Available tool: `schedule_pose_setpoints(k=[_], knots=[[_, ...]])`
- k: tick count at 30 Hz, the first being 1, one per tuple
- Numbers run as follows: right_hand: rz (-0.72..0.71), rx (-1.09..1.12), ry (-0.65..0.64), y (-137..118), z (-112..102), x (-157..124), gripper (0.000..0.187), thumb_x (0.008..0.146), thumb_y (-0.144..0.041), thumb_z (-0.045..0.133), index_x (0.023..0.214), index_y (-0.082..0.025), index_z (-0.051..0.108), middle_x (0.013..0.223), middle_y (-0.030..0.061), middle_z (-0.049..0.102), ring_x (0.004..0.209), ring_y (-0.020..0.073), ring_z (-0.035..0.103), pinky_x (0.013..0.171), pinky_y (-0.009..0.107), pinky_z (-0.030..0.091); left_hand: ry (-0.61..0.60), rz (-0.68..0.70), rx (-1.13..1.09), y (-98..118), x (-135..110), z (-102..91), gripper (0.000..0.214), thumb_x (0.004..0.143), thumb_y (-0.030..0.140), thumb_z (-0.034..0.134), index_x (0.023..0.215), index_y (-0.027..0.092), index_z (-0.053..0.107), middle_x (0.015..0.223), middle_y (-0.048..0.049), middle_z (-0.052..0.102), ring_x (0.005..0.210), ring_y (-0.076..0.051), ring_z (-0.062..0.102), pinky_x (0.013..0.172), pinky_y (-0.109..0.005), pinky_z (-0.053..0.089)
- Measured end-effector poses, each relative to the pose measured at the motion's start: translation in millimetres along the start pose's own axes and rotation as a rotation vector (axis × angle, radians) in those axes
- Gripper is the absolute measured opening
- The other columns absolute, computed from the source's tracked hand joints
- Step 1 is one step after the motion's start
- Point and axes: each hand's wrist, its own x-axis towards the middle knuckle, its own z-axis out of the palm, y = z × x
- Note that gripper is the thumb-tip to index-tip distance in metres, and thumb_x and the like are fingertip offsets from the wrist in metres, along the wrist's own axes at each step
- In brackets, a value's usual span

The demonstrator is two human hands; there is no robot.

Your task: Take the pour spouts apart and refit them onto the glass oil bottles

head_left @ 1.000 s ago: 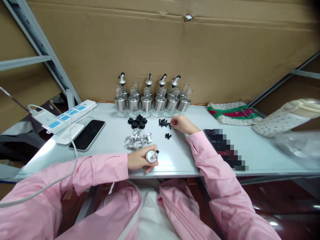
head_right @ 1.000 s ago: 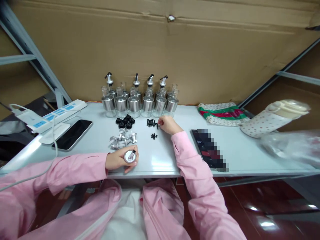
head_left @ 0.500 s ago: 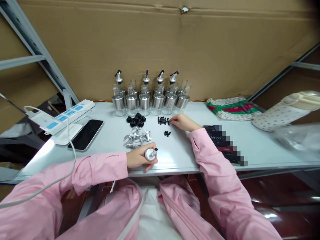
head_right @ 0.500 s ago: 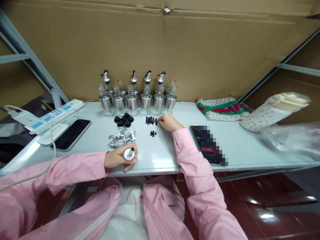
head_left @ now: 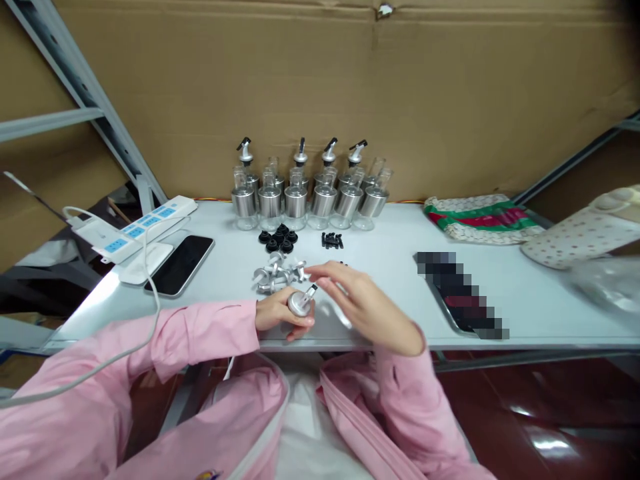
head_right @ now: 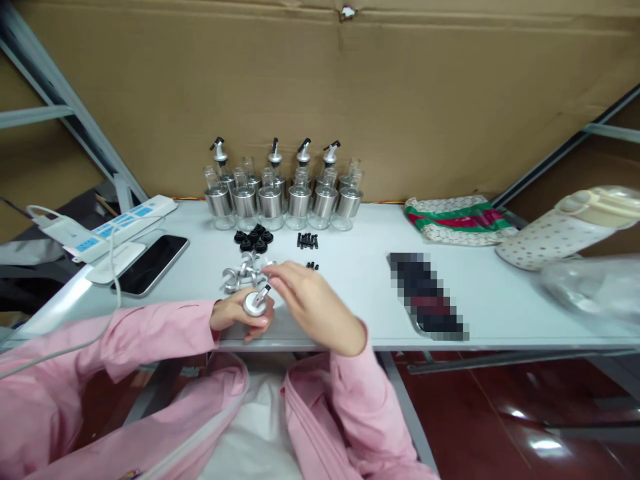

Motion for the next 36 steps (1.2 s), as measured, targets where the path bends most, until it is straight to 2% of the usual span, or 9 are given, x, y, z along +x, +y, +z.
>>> schedule_pose_setpoints(k=[3, 6, 8, 13, 18, 22, 27, 31, 36], knots=[[-0.059, 0.160, 0.164, -8, 31, -17, 0.028, 0.095, -0.026, 0.034, 0.085, -0.018, 0.059, 0.083, 0.0057, 0.060, 0.078, 0.0141, 0.057, 0.071, 0.027, 0.046, -0.030, -0.038, 0.129, 2, -1, -0.3, 0.033, 0.074, 0.035, 0.064, 0.053, 0.013, 0.050, 0.046, 0.0012, 0.050, 0.044, -0.009, 0.046, 0.047, -0.023, 0.034], [-0.079, 0.204, 0.229, 1, 45, -25, 0.024, 0.095, -0.026, 0.035, 0.085, -0.018, 0.056, 0.083, 0.0049, 0.058, 0.078, 0.0136, 0.055, 0.071, 0.026, 0.044, -0.047, -0.063, 0.159, 3, -1, 0.5, 0.028, 0.072, 0.030, 0.063, 0.053, 0.013, 0.051, 0.045, 0.0014, 0.050, 0.046, -0.009, 0.046, 0.049, -0.022, 0.035], [-0.063, 0.209, 0.248, 8, 47, -27, 0.023, 0.095, -0.027, 0.035, 0.085, -0.018, 0.054, 0.080, 0.0041, 0.056, 0.074, 0.0132, 0.053, 0.068, 0.026, 0.043, -0.056, -0.086, 0.106, 4, 0, 0.4, 0.026, 0.070, 0.029, 0.063, 0.053, 0.013, 0.050, 0.044, 0.0021, 0.048, 0.044, -0.009, 0.046, 0.048, -0.023, 0.035], [-0.040, 0.244, 0.252, 15, 47, -28, 0.032, 0.095, -0.029, 0.032, 0.067, -0.019, 0.044, 0.067, 0.0010, 0.047, 0.063, 0.0124, 0.046, 0.060, 0.026, 0.038, -0.049, -0.094, -0.007, 5, 2, -1.0, 0.030, 0.064, 0.029, 0.066, 0.049, 0.014, 0.044, 0.042, 0.0047, 0.040, 0.038, -0.009, 0.044, 0.041, -0.022, 0.031], [0.031, 0.286, 0.279, 16, 48, -28, 0.018, 0.094, -0.028, 0.035, 0.090, -0.020, 0.050, 0.080, 0.0027, 0.055, 0.073, 0.0133, 0.053, 0.067, 0.026, 0.041, -0.063, -0.116, -0.074, 6, 3, -1.7, 0.028, 0.062, 0.027, 0.066, 0.050, 0.015, 0.044, 0.041, 0.0063, 0.036, 0.035, -0.008, 0.040, 0.038, -0.022, 0.027], [-0.041, 0.229, 0.270, 17, 48, -28, 0.022, 0.094, -0.027, 0.035, 0.079, -0.020, 0.049, 0.072, 0.0017, 0.052, 0.067, 0.0130, 0.049, 0.064, 0.026, 0.040, -0.090, -0.141, -0.025, 8, 1, -3.3, 0.027, 0.063, 0.024, 0.066, 0.051, 0.015, 0.043, 0.040, 0.0061, 0.037, 0.035, -0.006, 0.035, 0.039, -0.022, 0.023], [-0.027, 0.221, 0.259, 16, 52, -28, 0.019, 0.095, -0.025, 0.032, 0.089, -0.020, 0.049, 0.079, 0.0025, 0.054, 0.073, 0.0130, 0.051, 0.068, 0.026, 0.040, -0.065, -0.162, -0.010, 6, 0, -4.4, 0.023, 0.061, 0.025, 0.066, 0.054, 0.014, 0.047, 0.039, 0.0059, 0.039, 0.035, -0.006, 0.033, 0.040, -0.022, 0.021], [-0.076, 0.184, 0.280, 14, 52, -28, 0.025, 0.095, -0.025, 0.032, 0.074, -0.020, 0.046, 0.065, -0.0010, 0.045, 0.062, 0.0120, 0.043, 0.061, 0.025, 0.035, -0.073, -0.151, 0.049, 4, -1, -3.0, 0.026, 0.064, 0.025, 0.066, 0.052, 0.015, 0.046, 0.039, 0.0052, 0.041, 0.037, -0.006, 0.034, 0.042, -0.022, 0.023], [-0.037, 0.232, 0.289, 13, 53, -30, 0.031, 0.093, -0.025, 0.035, 0.063, -0.019, 0.037, 0.058, -0.0025, 0.038, 0.057, 0.0106, 0.038, 0.056, 0.025, 0.031, -0.074, -0.164, 0.112, 5, 0, -0.6, 0.027, 0.065, 0.027, 0.066, 0.052, 0.015, 0.046, 0.039, 0.0057, 0.041, 0.037, -0.006, 0.035, 0.042, -0.022, 0.024]])
